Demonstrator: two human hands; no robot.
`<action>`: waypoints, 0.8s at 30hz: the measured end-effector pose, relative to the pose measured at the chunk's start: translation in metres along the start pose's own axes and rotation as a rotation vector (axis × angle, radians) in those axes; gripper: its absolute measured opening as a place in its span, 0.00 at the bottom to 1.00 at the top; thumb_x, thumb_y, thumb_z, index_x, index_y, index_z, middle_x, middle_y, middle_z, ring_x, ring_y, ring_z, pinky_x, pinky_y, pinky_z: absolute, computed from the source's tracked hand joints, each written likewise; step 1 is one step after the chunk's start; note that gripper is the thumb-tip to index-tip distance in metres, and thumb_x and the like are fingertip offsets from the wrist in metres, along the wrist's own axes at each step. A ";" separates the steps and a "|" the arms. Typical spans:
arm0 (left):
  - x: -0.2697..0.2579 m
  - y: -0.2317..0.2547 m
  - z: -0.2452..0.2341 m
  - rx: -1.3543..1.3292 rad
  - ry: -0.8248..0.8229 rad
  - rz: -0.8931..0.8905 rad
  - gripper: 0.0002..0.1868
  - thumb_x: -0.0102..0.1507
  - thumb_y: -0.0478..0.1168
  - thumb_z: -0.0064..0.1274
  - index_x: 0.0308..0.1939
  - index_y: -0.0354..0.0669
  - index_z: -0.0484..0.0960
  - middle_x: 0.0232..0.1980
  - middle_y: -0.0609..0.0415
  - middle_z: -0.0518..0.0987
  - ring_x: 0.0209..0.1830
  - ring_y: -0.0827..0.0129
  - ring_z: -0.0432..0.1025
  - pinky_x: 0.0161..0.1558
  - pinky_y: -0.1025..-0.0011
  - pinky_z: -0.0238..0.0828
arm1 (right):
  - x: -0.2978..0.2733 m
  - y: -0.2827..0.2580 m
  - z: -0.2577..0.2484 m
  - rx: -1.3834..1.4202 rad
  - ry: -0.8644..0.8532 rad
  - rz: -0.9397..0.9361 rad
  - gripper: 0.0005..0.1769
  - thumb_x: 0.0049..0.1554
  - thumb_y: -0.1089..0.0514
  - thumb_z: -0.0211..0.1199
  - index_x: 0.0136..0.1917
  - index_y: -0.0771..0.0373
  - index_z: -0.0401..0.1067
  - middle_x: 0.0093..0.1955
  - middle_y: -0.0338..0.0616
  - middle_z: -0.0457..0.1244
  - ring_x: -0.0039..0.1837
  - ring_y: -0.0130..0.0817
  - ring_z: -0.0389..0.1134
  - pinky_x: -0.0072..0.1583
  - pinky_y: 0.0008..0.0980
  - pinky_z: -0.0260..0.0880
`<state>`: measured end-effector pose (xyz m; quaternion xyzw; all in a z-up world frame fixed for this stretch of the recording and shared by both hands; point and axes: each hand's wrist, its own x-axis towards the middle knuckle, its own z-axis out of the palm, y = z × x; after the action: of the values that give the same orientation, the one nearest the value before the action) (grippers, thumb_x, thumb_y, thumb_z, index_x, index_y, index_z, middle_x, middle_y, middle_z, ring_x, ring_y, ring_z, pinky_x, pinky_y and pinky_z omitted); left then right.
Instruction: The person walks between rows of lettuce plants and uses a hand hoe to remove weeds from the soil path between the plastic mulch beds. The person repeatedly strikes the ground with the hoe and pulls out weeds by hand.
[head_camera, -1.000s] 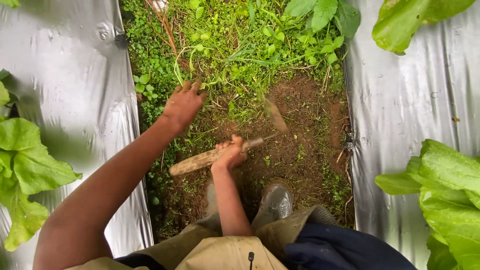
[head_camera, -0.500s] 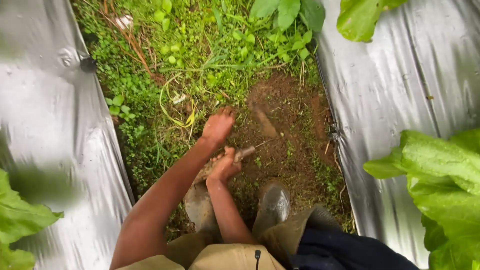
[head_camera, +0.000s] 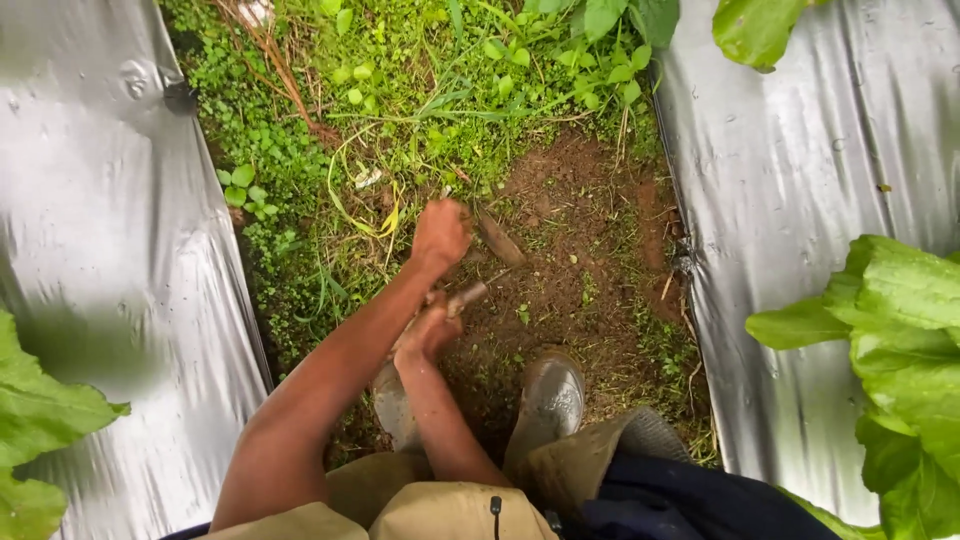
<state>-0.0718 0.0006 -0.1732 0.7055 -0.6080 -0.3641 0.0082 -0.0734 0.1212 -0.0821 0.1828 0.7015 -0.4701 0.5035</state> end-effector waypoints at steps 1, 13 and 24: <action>0.004 -0.008 -0.002 -0.032 0.009 0.009 0.06 0.59 0.28 0.63 0.39 0.37 0.88 0.36 0.43 0.83 0.36 0.51 0.83 0.34 0.62 0.84 | 0.005 -0.005 0.002 0.100 -0.005 0.006 0.08 0.46 0.55 0.64 0.34 0.61 0.70 0.23 0.40 0.57 0.25 0.35 0.56 0.31 0.37 0.59; -0.039 0.010 -0.055 0.416 0.136 0.416 0.15 0.70 0.40 0.52 0.57 0.33 0.81 0.55 0.39 0.77 0.54 0.51 0.78 0.40 0.62 0.86 | 0.023 -0.006 0.000 0.212 -0.036 -0.057 0.12 0.46 0.54 0.67 0.32 0.56 0.64 0.22 0.37 0.55 0.24 0.31 0.57 0.31 0.34 0.63; 0.006 -0.007 0.016 0.449 -0.017 0.208 0.11 0.61 0.27 0.60 0.48 0.35 0.87 0.49 0.38 0.84 0.46 0.49 0.82 0.40 0.57 0.85 | 0.015 -0.025 -0.002 0.249 0.002 -0.078 0.11 0.43 0.55 0.66 0.30 0.58 0.65 0.20 0.41 0.55 0.22 0.32 0.58 0.29 0.34 0.59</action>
<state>-0.0737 0.0039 -0.1910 0.6204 -0.7429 -0.2229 -0.1164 -0.0990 0.1075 -0.0839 0.2172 0.6449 -0.5724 0.4575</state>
